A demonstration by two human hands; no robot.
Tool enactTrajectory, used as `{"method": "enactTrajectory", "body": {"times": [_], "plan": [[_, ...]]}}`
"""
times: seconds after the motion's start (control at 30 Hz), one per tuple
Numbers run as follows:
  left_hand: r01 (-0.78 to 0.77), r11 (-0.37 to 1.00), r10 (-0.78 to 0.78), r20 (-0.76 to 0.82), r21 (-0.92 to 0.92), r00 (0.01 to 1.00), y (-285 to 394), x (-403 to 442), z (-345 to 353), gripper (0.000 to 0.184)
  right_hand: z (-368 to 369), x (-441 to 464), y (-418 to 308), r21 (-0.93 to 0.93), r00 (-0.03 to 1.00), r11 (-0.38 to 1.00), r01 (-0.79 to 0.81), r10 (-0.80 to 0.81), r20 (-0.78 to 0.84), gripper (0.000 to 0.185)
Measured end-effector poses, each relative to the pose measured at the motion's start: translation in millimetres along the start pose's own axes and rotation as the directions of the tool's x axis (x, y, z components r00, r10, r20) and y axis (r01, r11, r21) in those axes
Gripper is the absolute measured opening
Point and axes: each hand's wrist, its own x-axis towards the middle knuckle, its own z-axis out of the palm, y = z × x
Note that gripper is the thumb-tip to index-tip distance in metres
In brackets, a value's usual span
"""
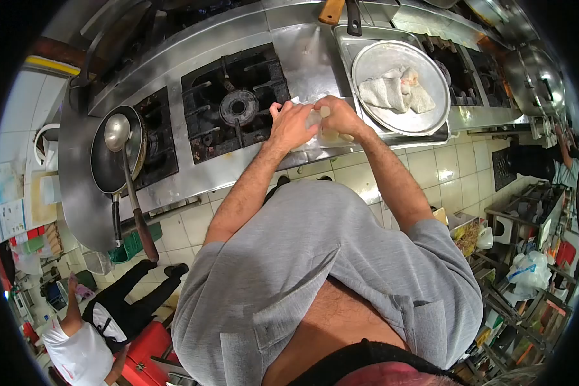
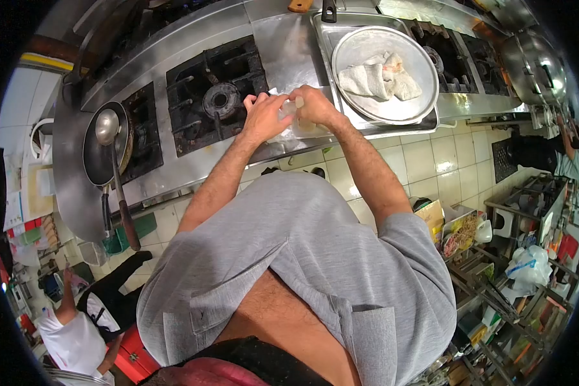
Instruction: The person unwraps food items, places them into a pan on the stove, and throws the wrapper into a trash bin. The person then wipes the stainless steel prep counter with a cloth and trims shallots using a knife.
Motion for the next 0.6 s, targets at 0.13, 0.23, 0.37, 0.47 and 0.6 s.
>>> {"method": "enactTrajectory", "body": {"times": [0.13, 0.23, 0.37, 0.47, 0.6], "plan": [[0.06, 0.998, -0.06, 0.035, -0.001, 0.998, 6.5, 0.5, -1.9, 0.04, -5.5, -2.8, -6.0, 0.022, 0.997, 1.0, 0.019, -0.018, -0.07, 0.044], [-0.017, 0.999, 0.014, -0.059, -0.046, 0.998, 7.9, 0.9, -0.8, 0.037, -11.4, -4.6, -9.3, 0.103, 1.0, 0.995, -0.003, 0.005, -0.02, 0.044], [-0.024, 0.986, 0.021, -0.024, -0.165, 1.0, 6.0, 2.0, 1.0, 0.027, -7.4, -4.9, 1.8, 0.282, 1.0, 0.959, -0.022, 0.021, 0.007, 0.043], [-0.036, 0.975, 0.046, 0.041, -0.221, 0.998, 0.5, 3.2, 3.0, 0.017, -13.8, -8.5, -5.9, 0.361, 0.993, 0.927, -0.102, 0.073, 0.094, 0.041], [-0.102, 0.942, 0.119, 0.033, -0.32, 0.992, -7.2, 5.8, 7.3, 0.008, -17.1, -11.7, -9.9, 0.395, 0.995, 0.917, -0.058, 0.021, 0.099, 0.039]]}}
